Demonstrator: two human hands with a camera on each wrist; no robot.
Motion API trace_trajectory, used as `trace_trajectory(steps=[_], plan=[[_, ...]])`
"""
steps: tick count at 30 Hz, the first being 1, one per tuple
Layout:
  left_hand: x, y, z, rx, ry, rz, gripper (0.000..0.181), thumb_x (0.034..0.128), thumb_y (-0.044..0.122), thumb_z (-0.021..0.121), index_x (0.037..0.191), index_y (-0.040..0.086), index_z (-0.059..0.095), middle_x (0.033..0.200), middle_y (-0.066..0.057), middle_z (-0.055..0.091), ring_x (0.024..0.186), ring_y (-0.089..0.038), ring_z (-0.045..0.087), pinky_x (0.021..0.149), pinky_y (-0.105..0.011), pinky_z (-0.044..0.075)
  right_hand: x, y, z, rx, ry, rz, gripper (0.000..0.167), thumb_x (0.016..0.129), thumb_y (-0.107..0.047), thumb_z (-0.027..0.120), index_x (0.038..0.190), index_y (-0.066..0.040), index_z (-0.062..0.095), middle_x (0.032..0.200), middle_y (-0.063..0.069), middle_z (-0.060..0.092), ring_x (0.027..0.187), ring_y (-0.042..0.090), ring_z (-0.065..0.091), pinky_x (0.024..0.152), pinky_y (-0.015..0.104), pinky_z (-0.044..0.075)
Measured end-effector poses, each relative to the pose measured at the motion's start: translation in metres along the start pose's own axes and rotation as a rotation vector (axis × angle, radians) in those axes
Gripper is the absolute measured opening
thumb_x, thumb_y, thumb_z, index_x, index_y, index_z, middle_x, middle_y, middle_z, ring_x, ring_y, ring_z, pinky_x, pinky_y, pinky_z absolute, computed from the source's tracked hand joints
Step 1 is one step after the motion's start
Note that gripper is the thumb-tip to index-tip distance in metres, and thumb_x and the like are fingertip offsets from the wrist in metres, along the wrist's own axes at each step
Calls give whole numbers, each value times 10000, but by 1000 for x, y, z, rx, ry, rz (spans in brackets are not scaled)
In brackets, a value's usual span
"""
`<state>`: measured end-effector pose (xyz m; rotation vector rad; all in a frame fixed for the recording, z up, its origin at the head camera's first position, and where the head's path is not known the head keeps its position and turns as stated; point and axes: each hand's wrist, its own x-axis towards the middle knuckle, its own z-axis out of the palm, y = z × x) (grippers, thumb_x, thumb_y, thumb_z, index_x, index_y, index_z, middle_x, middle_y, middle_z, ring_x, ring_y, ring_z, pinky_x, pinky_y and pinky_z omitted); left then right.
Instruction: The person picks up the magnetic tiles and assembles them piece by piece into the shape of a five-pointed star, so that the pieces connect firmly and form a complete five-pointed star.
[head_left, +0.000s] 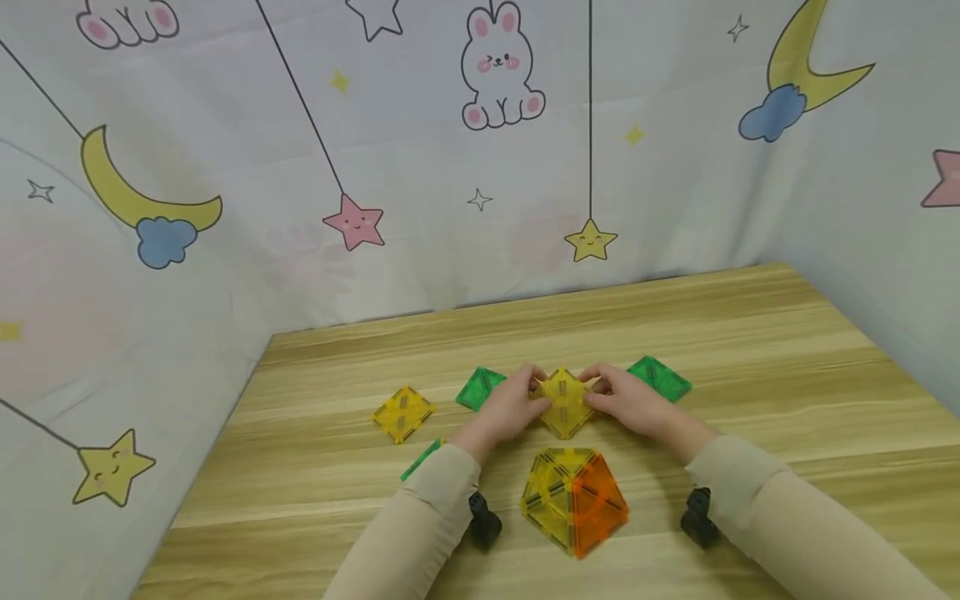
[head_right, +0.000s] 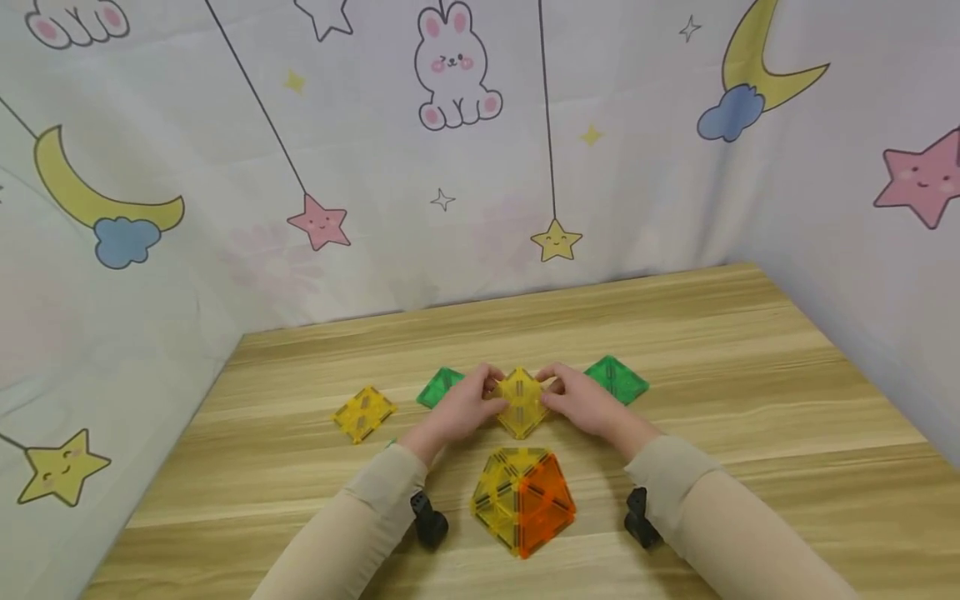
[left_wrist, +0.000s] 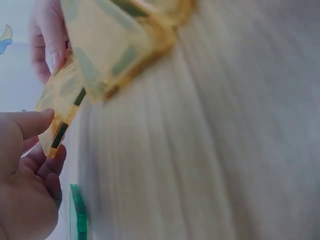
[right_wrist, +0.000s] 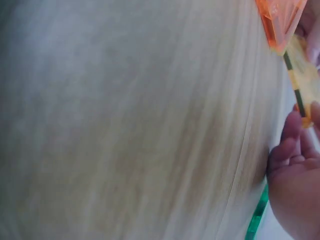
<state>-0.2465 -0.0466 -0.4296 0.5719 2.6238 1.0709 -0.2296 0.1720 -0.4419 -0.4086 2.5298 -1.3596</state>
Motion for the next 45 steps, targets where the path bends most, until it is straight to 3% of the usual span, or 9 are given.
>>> trace_trajectory(steps=[4, 8, 14, 19, 25, 29, 33, 37, 45], plan=[[-2, 0, -5, -202, -8, -19, 186, 949, 177, 567, 1119, 112, 527, 940, -30, 586, 813, -171, 561, 708, -329, 456, -3, -2, 0, 133, 16, 8, 318, 972, -142, 516, 1261, -14, 479, 962, 102, 619, 803, 219, 570, 687, 349, 452], [-5, -1, -9, -333, -30, -42, 138, 952, 163, 561, 1078, 110, 542, 900, -39, 614, 795, -163, 570, 711, -319, 452, -8, -4, -1, 210, 12, -1, 319, 972, -144, 517, 1252, 2, 478, 937, 109, 627, 731, 238, 540, 622, 336, 434], [-14, -4, -9, -468, -148, -60, 169, 952, 119, 551, 1101, 48, 520, 889, -73, 614, 777, -169, 550, 713, -308, 447, -18, -4, -1, 256, -60, 8, 320, 954, -150, 548, 1227, 5, 483, 915, 94, 629, 714, 211, 524, 608, 321, 430], [-19, -8, -6, -446, -195, -48, 171, 949, 120, 548, 1097, 40, 512, 842, -52, 603, 728, -160, 516, 671, -291, 406, -23, -1, 0, 234, -129, -20, 296, 957, -139, 540, 1209, 4, 476, 893, 85, 617, 733, 205, 517, 623, 301, 424], [-24, -9, 0, -414, -218, -38, 165, 942, 138, 568, 1081, 62, 519, 895, -58, 600, 739, -175, 513, 634, -293, 401, -26, -1, 3, 99, -148, -55, 297, 947, -159, 564, 1197, -16, 493, 994, 65, 611, 930, 193, 549, 788, 331, 435], [-26, -10, 3, -372, -211, -17, 236, 919, 168, 610, 1123, 70, 542, 984, -42, 587, 853, -160, 550, 716, -304, 454, -29, -3, 5, 65, -143, -60, 335, 931, -183, 593, 1195, 7, 512, 1041, 75, 585, 982, 209, 544, 785, 333, 457], [-30, -7, 2, -322, -189, 2, 335, 897, 206, 648, 1183, 77, 532, 1048, -40, 577, 951, -172, 554, 819, -347, 457, -32, -3, 4, 78, -133, -56, 370, 929, -187, 596, 1219, 22, 501, 1040, 90, 599, 951, 214, 572, 723, 323, 476], [-37, -6, -1, -258, -207, 19, 469, 869, 272, 683, 1259, 112, 479, 1132, -35, 547, 1028, -185, 535, 888, -367, 434, -33, 0, 1, 68, -132, -47, 395, 929, -198, 596, 1250, 9, 496, 1034, 82, 615, 898, 191, 593, 704, 318, 481], [-63, 0, 2, -70, -234, 105, 733, 801, 367, 741, 1401, 183, 364, 1354, -48, 385, 1206, -233, 435, 966, -392, 382, -37, 8, -26, -120, -13, -95, 410, 914, -208, 617, 1256, 7, 544, 1026, 59, 608, 837, 161, 549, 677, 288, 463]])
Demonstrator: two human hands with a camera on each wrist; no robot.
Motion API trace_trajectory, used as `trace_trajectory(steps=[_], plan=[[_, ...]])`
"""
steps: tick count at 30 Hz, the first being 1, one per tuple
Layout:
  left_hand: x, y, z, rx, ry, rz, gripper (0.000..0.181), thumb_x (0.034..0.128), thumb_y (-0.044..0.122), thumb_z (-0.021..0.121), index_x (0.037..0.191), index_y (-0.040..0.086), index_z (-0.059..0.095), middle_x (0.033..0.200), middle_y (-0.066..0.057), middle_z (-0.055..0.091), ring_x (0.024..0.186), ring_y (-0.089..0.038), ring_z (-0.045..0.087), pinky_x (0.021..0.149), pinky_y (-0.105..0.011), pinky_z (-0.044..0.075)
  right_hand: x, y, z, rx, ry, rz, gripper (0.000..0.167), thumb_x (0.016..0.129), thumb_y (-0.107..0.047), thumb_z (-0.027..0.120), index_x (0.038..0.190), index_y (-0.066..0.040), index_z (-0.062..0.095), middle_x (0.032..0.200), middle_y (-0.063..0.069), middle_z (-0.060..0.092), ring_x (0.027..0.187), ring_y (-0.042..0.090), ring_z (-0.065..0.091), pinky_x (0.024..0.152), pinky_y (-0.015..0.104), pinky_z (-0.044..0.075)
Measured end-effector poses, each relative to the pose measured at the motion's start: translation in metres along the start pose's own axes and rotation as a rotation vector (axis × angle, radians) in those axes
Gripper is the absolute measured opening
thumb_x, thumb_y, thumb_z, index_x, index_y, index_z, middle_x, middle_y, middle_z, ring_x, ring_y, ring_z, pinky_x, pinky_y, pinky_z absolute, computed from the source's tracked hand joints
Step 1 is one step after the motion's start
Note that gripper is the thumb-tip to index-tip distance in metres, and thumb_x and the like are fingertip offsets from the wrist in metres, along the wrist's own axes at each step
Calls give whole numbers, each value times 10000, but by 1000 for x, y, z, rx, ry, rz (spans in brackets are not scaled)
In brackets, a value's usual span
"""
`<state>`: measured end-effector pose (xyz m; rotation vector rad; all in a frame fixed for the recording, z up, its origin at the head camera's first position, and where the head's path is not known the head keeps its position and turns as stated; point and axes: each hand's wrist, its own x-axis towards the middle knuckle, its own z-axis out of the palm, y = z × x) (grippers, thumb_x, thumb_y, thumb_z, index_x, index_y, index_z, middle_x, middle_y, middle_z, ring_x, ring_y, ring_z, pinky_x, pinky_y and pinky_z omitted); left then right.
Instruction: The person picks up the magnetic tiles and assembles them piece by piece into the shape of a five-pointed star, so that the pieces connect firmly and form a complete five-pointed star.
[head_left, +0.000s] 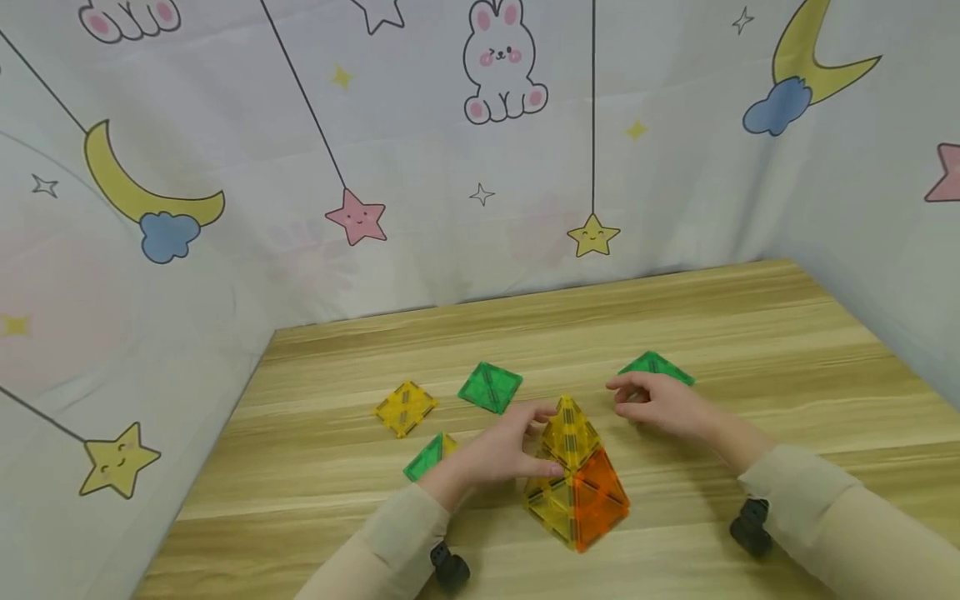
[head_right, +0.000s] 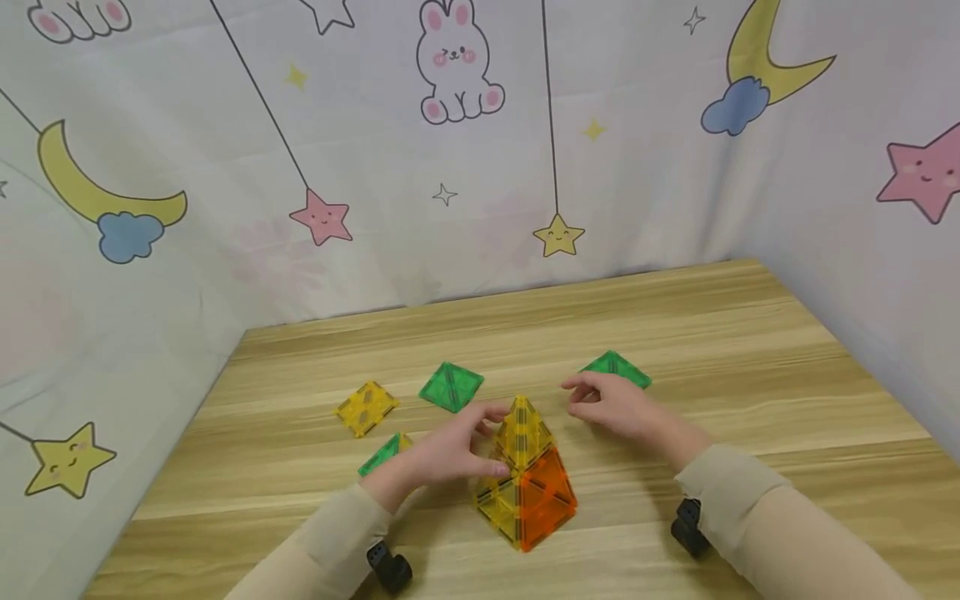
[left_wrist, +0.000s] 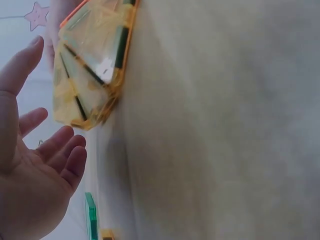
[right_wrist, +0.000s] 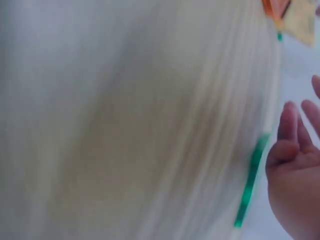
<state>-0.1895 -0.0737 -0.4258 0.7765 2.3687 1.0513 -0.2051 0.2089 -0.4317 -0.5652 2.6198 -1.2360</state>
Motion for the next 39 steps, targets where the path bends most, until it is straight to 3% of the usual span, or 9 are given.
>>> trace_trajectory(steps=[5, 10, 17, 21, 28, 30, 34, 37, 39], plan=[[-7, 5, 9, 145, 19, 32, 816, 753, 428, 767, 1406, 181, 344, 1332, -88, 336, 1181, -219, 414, 958, -387, 390, 0, 11, -17, -99, 61, 5, 417, 897, -193, 642, 1239, 28, 555, 1041, 124, 590, 737, 172, 488, 611, 302, 431], [-8, 6, 16, 223, 55, 57, 850, 731, 469, 771, 1402, 181, 336, 1330, -92, 307, 1209, -231, 372, 972, -403, 383, -2, 11, -16, -155, -4, -5, 476, 888, -294, 651, 1250, 1, 558, 1020, 47, 602, 741, 139, 496, 624, 287, 433], [-5, 6, 15, 253, 85, 43, 809, 779, 496, 715, 1412, 157, 344, 1335, -116, 322, 1219, -252, 378, 980, -420, 373, -7, -7, 6, -99, -162, -81, 526, 875, -375, 651, 1305, -96, 531, 1062, 6, 577, 854, 126, 534, 711, 277, 460], [3, 3, 13, 257, 111, 17, 768, 835, 493, 654, 1429, 124, 337, 1314, -129, 352, 1196, -259, 408, 967, -423, 383, -4, -10, 11, -102, -150, -86, 524, 866, -368, 665, 1303, -108, 536, 1082, 2, 587, 859, 118, 537, 713, 272, 461], [15, 0, 9, 264, 143, -25, 714, 873, 488, 606, 1431, 125, 350, 1330, -144, 369, 1223, -278, 386, 979, -433, 369, 3, -7, 12, -106, -139, -52, 556, 856, -344, 682, 1303, -58, 518, 942, 12, 539, 781, 158, 477, 633, 278, 428], [17, 0, 7, 268, 149, -29, 710, 874, 481, 608, 1434, 127, 352, 1334, -143, 368, 1228, -281, 384, 985, -434, 362, 5, -5, 9, -134, -114, -61, 560, 858, -342, 680, 1302, -41, 518, 1019, 51, 557, 821, 179, 499, 670, 307, 446], [19, -1, 5, 266, 139, -42, 717, 880, 485, 596, 1448, 134, 335, 1350, -143, 355, 1241, -282, 380, 991, -438, 356, 10, 6, -5, -301, 34, -92, 550, 857, -338, 678, 1277, -8, 548, 1209, 191, 531, 1013, 338, 521, 833, 470, 434], [20, -3, 6, 267, 133, -38, 716, 885, 486, 589, 1451, 134, 326, 1356, -148, 347, 1248, -282, 371, 993, -432, 355, 9, 18, -19, -430, 121, -53, 604, 834, -341, 702, 1285, 23, 532, 1285, 289, 440, 1139, 478, 404, 900, 590, 332], [20, -4, 6, 269, 136, -37, 715, 885, 490, 587, 1449, 134, 327, 1353, -148, 346, 1248, -280, 369, 992, -427, 357, 6, 24, -26, -466, 125, -11, 667, 816, -357, 717, 1305, 43, 502, 1316, 325, 379, 1146, 533, 342, 886, 621, 305]])
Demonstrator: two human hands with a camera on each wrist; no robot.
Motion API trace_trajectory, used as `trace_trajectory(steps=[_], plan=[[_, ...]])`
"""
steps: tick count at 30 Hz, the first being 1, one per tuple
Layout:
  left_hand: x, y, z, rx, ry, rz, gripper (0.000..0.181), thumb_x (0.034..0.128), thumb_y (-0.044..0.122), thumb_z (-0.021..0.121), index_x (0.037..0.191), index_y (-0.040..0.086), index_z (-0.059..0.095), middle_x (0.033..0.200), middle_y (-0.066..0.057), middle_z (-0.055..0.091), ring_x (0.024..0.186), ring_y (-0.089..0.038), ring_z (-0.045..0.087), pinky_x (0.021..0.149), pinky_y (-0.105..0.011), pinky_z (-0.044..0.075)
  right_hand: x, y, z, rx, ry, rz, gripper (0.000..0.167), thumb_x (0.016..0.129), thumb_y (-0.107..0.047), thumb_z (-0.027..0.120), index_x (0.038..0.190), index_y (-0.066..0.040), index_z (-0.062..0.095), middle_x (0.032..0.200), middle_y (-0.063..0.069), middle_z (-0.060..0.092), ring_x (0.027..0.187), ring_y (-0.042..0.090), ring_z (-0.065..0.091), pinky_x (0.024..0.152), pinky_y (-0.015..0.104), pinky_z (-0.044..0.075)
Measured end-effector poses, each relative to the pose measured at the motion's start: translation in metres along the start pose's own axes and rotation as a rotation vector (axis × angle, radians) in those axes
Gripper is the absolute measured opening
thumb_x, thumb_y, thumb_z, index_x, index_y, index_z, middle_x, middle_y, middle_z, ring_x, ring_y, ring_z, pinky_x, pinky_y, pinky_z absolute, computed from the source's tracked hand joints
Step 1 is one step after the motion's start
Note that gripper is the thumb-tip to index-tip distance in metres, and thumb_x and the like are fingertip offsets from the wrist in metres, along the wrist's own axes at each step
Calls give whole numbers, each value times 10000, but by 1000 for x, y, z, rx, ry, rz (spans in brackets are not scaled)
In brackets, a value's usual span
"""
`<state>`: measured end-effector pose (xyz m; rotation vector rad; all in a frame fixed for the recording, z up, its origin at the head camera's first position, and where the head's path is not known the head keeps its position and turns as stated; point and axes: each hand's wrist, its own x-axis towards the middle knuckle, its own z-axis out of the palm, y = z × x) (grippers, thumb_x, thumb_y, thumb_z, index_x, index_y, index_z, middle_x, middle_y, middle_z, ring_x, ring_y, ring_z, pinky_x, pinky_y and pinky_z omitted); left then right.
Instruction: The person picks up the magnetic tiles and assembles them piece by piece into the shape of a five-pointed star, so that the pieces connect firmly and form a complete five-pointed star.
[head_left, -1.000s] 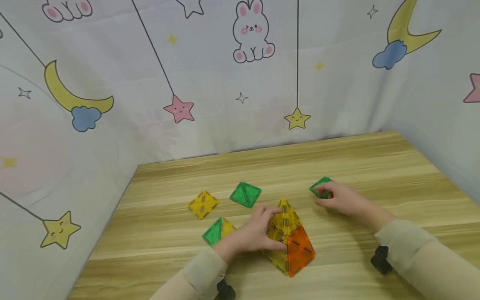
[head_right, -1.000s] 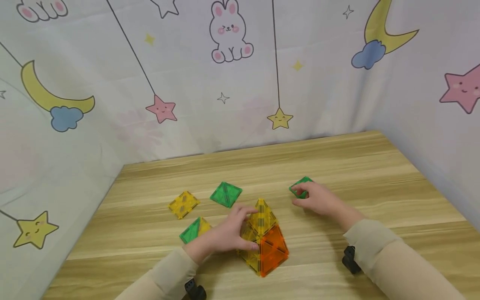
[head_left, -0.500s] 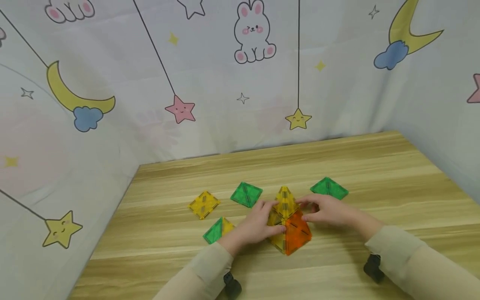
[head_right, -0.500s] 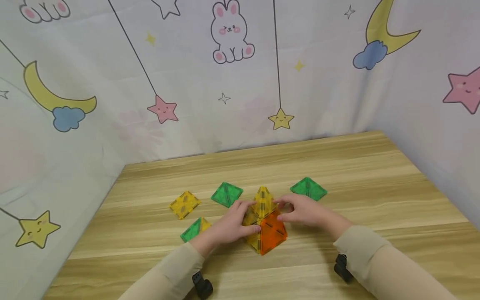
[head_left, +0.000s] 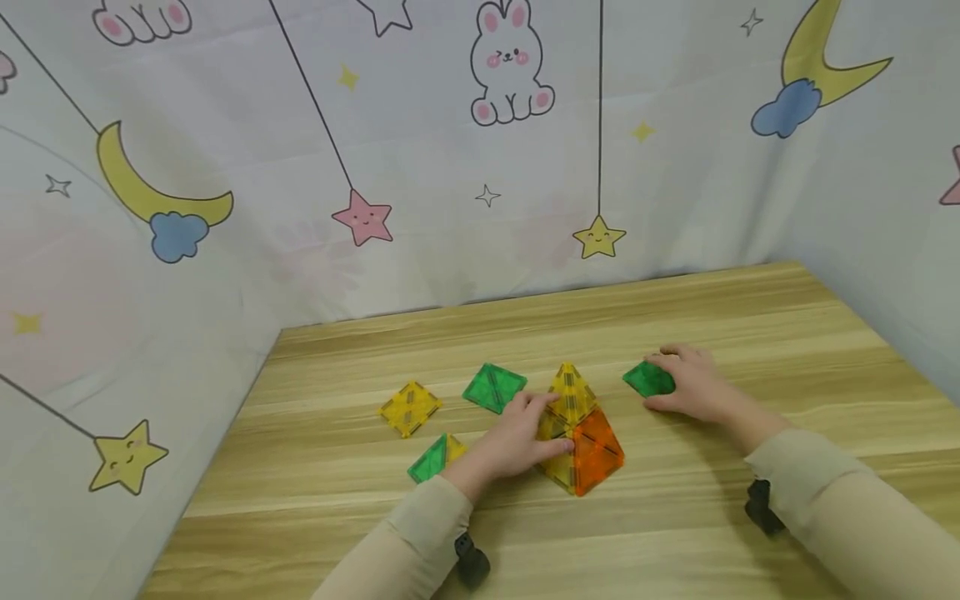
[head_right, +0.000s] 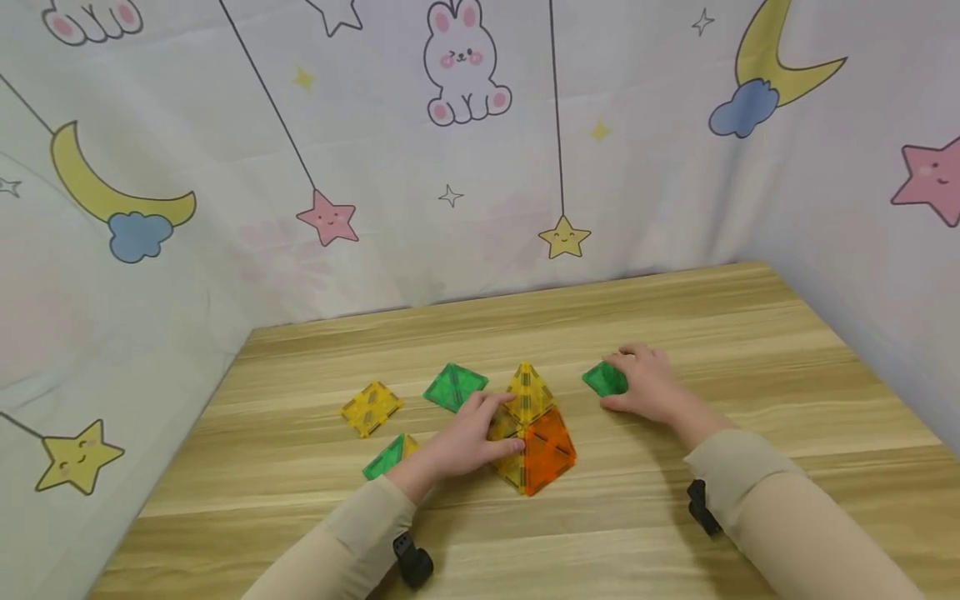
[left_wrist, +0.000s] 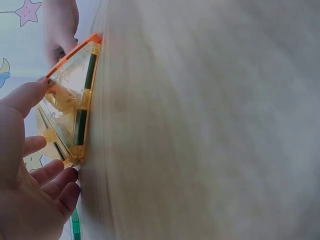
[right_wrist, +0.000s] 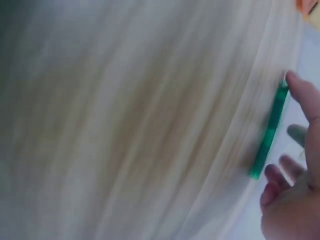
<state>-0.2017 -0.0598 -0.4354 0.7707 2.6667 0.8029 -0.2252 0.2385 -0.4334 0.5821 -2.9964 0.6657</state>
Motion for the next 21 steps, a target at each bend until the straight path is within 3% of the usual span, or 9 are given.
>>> trace_trajectory(steps=[7, 11, 16, 21], plan=[[0, 3, -1, -27, -4, -13, 710, 884, 477, 595, 1449, 138, 330, 1345, -133, 348, 1243, -271, 366, 997, -431, 347, -9, 9, -5, -36, -78, 9, 799, 726, -537, 734, 1281, -1, 529, 1256, 308, 421, 1059, 511, 388, 815, 562, 367], [-1, 6, -2, 17, 18, -3, 706, 878, 481, 604, 1438, 136, 347, 1340, -115, 369, 1230, -268, 367, 994, -433, 334, -15, 6, -4, -30, -94, -4, 798, 673, -581, 752, 1226, -41, 554, 1227, 283, 438, 1040, 481, 407, 786, 541, 393], [1, 19, -6, 98, 66, 58, 674, 871, 456, 626, 1416, 138, 389, 1359, -71, 412, 1222, -265, 365, 973, -451, 313, -28, 3, -2, -28, -81, -36, 788, 654, -591, 759, 1197, -55, 562, 1217, 265, 449, 1071, 478, 402, 809, 567, 380], [7, 40, -7, 91, 45, 137, 651, 876, 412, 639, 1411, 122, 407, 1384, -19, 447, 1264, -235, 374, 1024, -403, 288, -43, 1, 0, -35, -71, -46, 798, 644, -625, 746, 1187, -67, 571, 1199, 232, 461, 1050, 440, 424, 787, 544, 401]])
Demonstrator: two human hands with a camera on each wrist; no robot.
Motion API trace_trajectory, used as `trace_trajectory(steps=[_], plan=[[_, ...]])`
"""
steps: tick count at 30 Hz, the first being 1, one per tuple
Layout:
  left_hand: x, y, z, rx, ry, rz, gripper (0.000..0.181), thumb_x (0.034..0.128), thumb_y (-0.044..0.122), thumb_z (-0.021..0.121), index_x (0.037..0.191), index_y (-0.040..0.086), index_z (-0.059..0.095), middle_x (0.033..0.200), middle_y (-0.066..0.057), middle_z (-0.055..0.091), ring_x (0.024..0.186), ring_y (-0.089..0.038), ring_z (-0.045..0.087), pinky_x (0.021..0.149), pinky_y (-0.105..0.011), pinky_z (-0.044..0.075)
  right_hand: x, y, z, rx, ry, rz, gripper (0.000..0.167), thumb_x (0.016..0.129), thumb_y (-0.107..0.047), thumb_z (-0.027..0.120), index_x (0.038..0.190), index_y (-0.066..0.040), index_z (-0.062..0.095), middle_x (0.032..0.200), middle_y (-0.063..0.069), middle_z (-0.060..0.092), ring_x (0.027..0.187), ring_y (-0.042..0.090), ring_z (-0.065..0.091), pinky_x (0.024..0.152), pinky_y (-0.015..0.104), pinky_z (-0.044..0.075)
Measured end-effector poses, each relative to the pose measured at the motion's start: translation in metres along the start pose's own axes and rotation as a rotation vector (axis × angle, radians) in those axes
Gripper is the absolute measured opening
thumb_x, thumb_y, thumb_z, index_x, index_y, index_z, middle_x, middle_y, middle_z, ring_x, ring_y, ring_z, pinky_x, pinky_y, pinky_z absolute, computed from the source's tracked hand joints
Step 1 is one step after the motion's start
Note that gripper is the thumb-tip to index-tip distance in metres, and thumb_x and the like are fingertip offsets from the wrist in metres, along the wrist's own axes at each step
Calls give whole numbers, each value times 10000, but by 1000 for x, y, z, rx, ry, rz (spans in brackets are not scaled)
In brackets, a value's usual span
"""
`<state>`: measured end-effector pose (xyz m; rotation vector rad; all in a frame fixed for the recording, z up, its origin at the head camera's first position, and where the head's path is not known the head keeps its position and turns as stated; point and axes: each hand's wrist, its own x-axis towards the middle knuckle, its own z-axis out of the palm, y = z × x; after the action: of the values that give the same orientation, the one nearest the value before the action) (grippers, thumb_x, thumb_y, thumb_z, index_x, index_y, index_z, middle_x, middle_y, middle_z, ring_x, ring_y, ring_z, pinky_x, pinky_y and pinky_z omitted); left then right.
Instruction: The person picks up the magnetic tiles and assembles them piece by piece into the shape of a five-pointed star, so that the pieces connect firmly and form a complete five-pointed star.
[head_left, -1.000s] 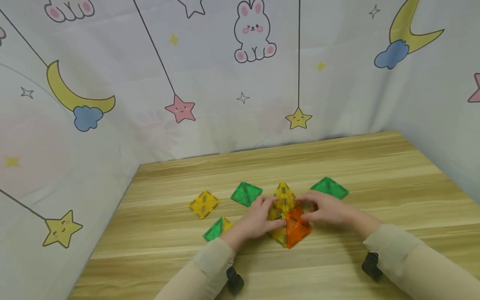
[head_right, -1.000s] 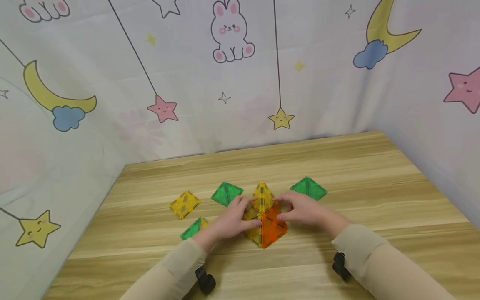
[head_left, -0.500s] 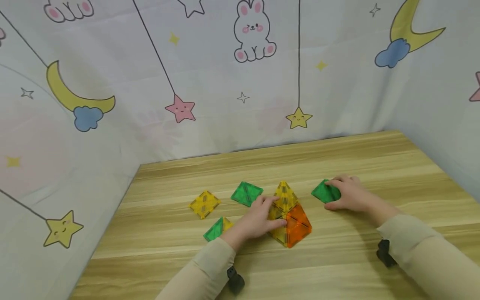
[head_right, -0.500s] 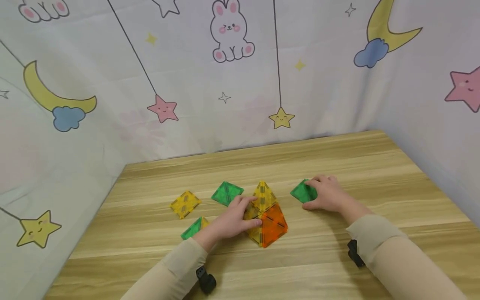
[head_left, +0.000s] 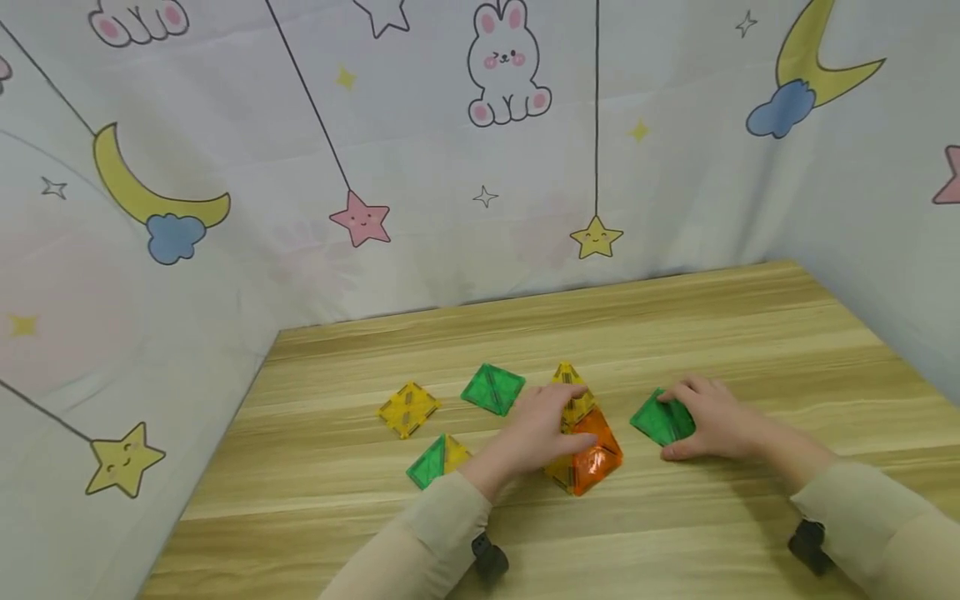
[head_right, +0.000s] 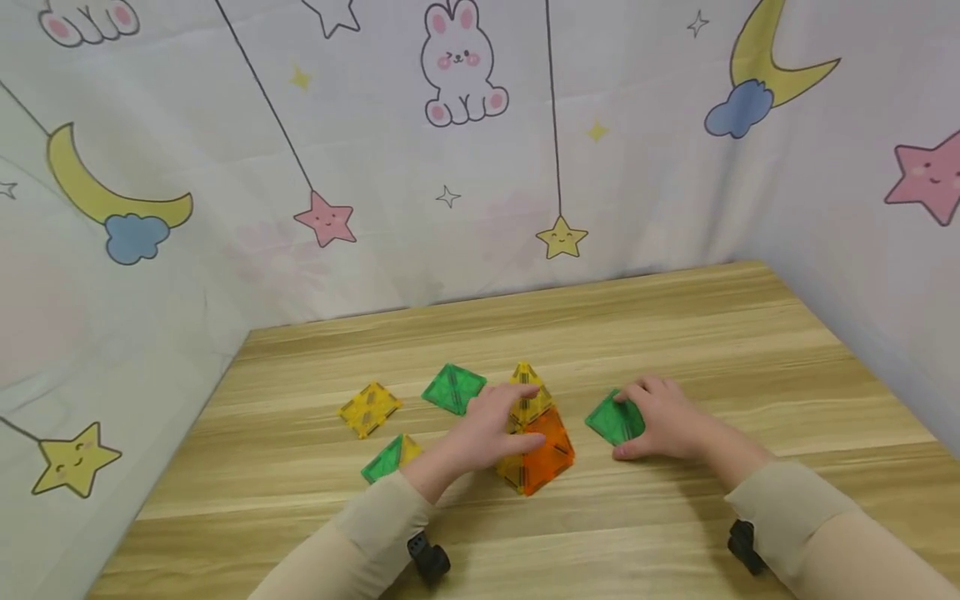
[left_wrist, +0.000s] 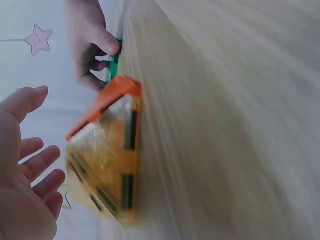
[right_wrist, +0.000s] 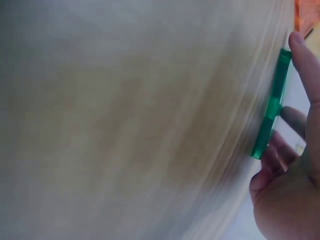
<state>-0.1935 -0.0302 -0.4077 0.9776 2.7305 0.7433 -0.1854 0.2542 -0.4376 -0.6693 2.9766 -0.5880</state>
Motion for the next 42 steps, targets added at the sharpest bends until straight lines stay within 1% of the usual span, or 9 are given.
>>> trace_trajectory(steps=[4, 10, 15, 18, 24, 29, 33, 38, 42], plan=[[11, 17, 4, -40, -30, 49, 635, 870, 380, 657, 1391, 93, 436, 1366, 0, 482, 1257, -174, 420, 1017, -310, 328, -9, -1, 3, 3, 15, -12, 787, 637, -621, 752, 1172, -71, 575, 1190, 217, 471, 1020, 415, 447, 758, 519, 422], [23, 43, 16, -43, -79, 52, 650, 841, 438, 673, 1373, 121, 474, 1337, 42, 506, 1213, -130, 459, 982, -305, 367, -21, 0, 5, 39, 29, -48, 757, 628, -589, 778, 1153, -80, 584, 1198, 222, 461, 1035, 416, 445, 760, 521, 416], [33, 54, 29, -115, -151, 21, 684, 803, 426, 720, 1365, 122, 477, 1321, 49, 515, 1179, -75, 478, 911, -213, 401, -29, 5, 5, 100, 35, -102, 720, 639, -542, 797, 1163, -100, 576, 1165, 151, 478, 1013, 343, 457, 753, 460, 417], [37, 56, 36, -115, -179, -8, 699, 790, 425, 732, 1364, 123, 473, 1314, 45, 518, 1169, -62, 484, 891, -191, 405, -34, 9, 5, 123, 33, -126, 701, 652, -517, 802, 1171, -108, 567, 1139, 82, 484, 990, 258, 455, 748, 385, 409], [43, 58, 47, -46, -187, -7, 714, 774, 424, 750, 1354, 109, 478, 1289, 38, 534, 1150, -57, 489, 906, -190, 392, -43, 17, 2, 150, 13, -139, 799, 654, -487, 812, 1249, -42, 518, 1189, 116, 482, 1015, 246, 460, 749, 325, 422], [48, 63, 60, 70, -175, 23, 709, 747, 458, 760, 1320, 128, 503, 1249, 48, 525, 1093, -59, 474, 882, -187, 374, -51, 25, -5, 166, -30, -125, 847, 673, -460, 809, 1303, 2, 483, 1207, 121, 450, 1046, 251, 455, 779, 302, 436], [47, 70, 67, 133, -142, -8, 700, 736, 472, 762, 1310, 168, 502, 1234, 59, 487, 1090, -92, 419, 876, -202, 342, -54, 27, -8, 170, -54, -126, 807, 704, -459, 790, 1302, -3, 495, 1180, 73, 444, 1035, 196, 441, 793, 290, 435], [46, 76, 74, 157, -125, -55, 685, 728, 473, 769, 1295, 189, 511, 1132, 56, 457, 1022, -93, 378, 821, -191, 334, -56, 28, -7, 148, -34, -140, 781, 702, -465, 788, 1291, -31, 517, 1158, 41, 446, 1023, 151, 433, 791, 289, 435], [46, 77, 76, 171, -110, -45, 624, 725, 449, 781, 1253, 212, 551, 1009, 91, 491, 942, -80, 349, 793, -194, 302, -56, 28, -5, 126, -4, -171, 756, 697, -461, 793, 1275, -44, 539, 1142, 20, 455, 1007, 104, 429, 780, 277, 431]])
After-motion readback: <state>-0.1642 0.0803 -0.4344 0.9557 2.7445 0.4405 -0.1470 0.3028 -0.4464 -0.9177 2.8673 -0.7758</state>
